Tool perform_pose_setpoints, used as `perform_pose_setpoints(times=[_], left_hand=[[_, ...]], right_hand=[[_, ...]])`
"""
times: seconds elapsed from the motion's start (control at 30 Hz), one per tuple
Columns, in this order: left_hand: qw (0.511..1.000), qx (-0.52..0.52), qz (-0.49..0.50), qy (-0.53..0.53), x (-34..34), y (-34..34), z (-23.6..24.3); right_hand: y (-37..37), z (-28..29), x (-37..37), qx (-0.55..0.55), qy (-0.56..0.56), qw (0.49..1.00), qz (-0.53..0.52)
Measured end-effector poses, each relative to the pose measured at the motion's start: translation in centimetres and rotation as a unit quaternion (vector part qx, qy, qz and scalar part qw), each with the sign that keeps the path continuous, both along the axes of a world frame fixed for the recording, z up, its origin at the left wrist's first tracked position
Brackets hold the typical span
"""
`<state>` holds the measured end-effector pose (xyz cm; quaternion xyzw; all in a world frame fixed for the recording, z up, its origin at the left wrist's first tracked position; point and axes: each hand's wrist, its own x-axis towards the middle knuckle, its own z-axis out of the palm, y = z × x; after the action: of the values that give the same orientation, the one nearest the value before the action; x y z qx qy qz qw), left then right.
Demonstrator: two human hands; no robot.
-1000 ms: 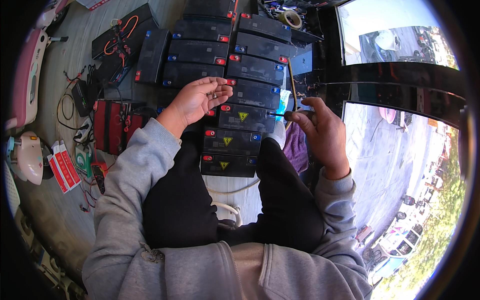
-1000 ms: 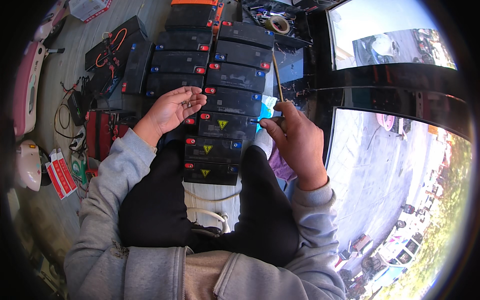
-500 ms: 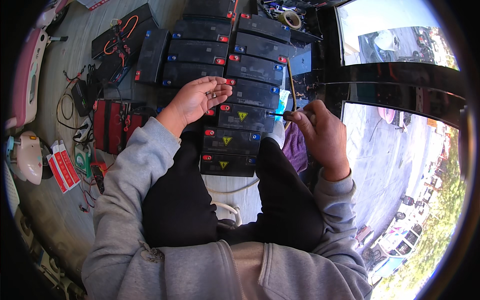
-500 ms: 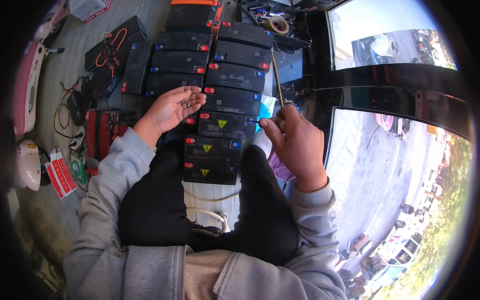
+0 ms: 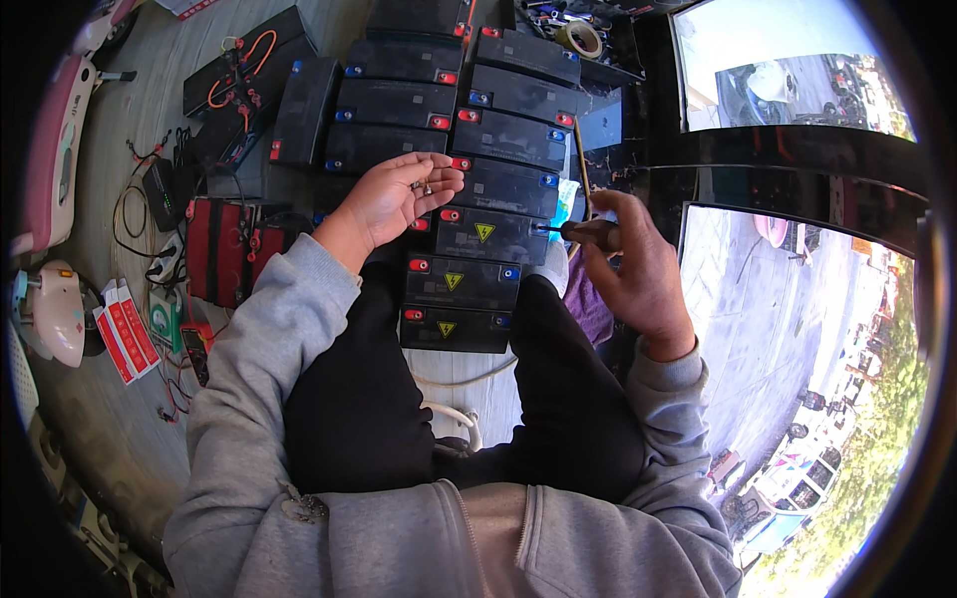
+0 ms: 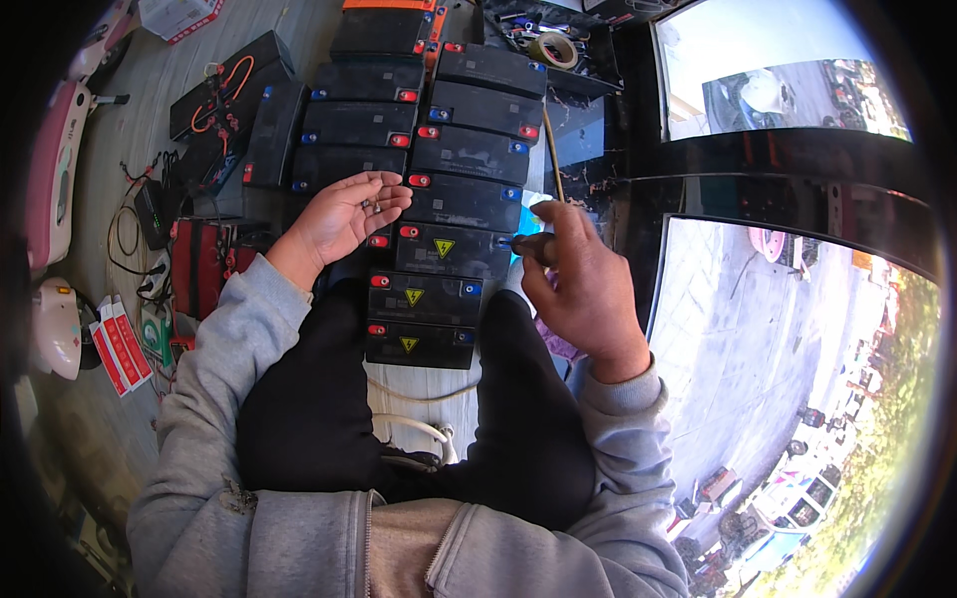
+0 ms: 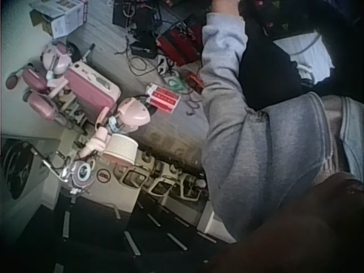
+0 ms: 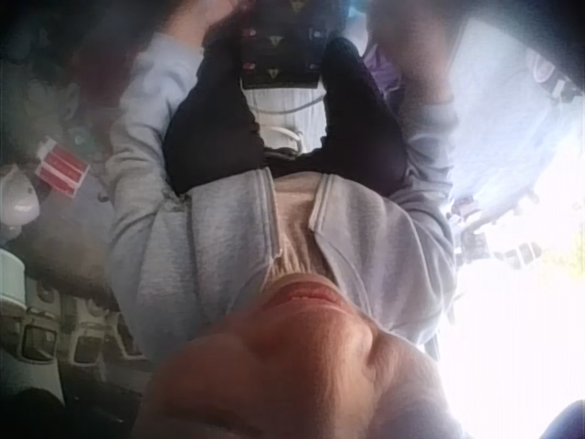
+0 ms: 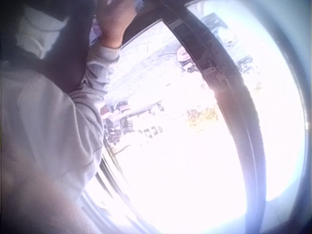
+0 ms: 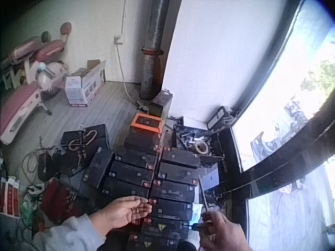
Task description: The person uses a screwdriver to tighten terminal screws on several black lead-acid batteries arranged on the floor. They handle small metal nuts and repeatedly adjust connections across multiple battery units.
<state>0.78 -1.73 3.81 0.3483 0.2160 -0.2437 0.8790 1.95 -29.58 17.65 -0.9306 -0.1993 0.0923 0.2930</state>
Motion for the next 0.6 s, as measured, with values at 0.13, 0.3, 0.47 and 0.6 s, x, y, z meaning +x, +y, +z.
perform_pose_setpoints(times=[0.13,0.3,0.47,0.6], left_hand=[[1.0,0.003,-0.001,0.001,0.0,-0.01,0.05],[1.0,0.004,0.004,0.007,0.02,-0.04,0.03],[1.0,0.008,0.0,0.006,-0.02,-0.06,-0.13],[1.0,0.008,0.002,0.005,0.03,0.0,-0.11]], right_hand=[[-0.2,0.14,0.26,-0.152,0.01,0.988,0.012],[0.13,0.01,0.01,-0.005,-0.008,1.0,-0.026],[-0.1,0.16,0.3,-0.07,0.008,0.997,0.008],[-0.29,0.22,0.11,-0.089,-0.015,0.995,-0.041]])
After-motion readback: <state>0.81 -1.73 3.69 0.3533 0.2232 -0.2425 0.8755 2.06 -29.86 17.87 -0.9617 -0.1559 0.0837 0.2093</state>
